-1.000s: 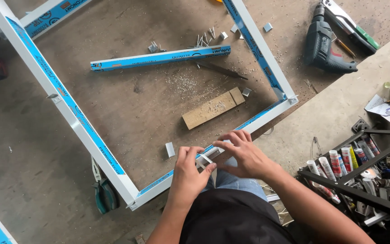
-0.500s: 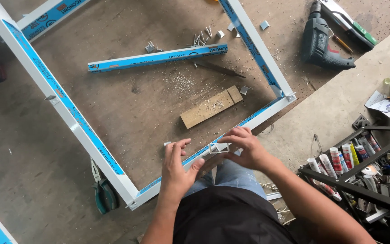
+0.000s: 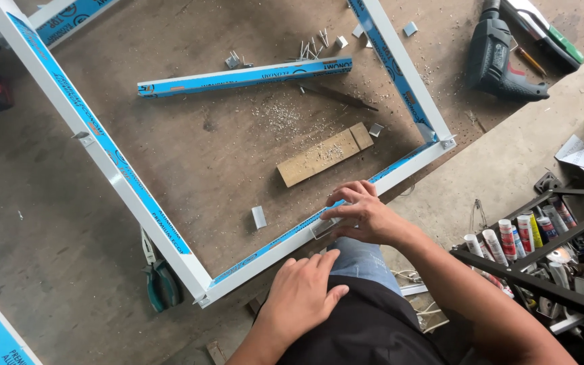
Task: The person assembles an aluminum frame by positioning metal profiles and inserting corner brackets. They use a power drill to secure the brackets with screws and a utility knife to trim excess material from the frame edges.
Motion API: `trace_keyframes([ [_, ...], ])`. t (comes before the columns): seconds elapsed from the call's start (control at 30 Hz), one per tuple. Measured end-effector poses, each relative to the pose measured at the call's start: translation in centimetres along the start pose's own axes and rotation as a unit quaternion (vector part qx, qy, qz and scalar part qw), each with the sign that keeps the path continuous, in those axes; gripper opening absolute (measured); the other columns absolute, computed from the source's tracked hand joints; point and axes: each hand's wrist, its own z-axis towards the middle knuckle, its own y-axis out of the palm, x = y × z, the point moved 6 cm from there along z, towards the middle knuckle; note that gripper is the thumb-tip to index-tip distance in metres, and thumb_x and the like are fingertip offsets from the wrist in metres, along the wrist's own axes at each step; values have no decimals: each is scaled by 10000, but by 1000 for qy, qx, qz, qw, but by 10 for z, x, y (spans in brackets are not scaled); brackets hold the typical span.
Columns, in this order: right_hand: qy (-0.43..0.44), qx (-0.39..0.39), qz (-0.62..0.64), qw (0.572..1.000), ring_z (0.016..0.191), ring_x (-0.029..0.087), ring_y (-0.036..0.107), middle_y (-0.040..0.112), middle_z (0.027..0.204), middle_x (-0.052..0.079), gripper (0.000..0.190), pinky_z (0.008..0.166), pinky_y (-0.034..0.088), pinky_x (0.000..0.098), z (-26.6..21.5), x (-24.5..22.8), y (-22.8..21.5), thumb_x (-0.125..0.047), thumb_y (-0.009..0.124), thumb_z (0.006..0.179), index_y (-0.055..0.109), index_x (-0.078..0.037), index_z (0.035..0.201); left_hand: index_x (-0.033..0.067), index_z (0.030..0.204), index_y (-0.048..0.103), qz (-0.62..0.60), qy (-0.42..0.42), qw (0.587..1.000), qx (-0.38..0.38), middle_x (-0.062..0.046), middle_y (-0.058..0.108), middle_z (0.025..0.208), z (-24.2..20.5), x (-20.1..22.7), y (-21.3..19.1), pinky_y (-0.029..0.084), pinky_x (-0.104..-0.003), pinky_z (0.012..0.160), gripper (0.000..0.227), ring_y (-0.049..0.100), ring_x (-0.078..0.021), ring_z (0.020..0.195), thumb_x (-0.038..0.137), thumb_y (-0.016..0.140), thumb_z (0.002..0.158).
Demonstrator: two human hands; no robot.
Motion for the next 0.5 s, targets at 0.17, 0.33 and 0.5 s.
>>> trace_keyframes([
  [0.17,3,-8,-42,999,1176,243,551,638,1176,-49,276,1039,322,451,3,-3,-5,-364,803,870,721,-297,1125,44,1480,412,64,-53,996,-26,-113,694,1092,18,-6,14,465,-484,787,774,671,-350,858,520,689,936],
  [0.33,-34,-1,-45,998,1076,245,566,643,1154,-14,227,996,323,457,6,-20,-12,-272,745,927,697,-244,1147,25,1439,427,97,-34,995,-4,-107,692,947,18,1,11,456,-466,742,765,676,-339,782,503,729,924],
  [0.5,-42,-22,-87,995,1069,272,566,636,1151,-11,309,1011,319,500,8,-25,-6,-210,755,851,688,-241,1151,8,1470,398,106,-37,993,-20,-121,709,996,19,6,13,453,-464,740,811,690,-335,799,530,708,932],
])
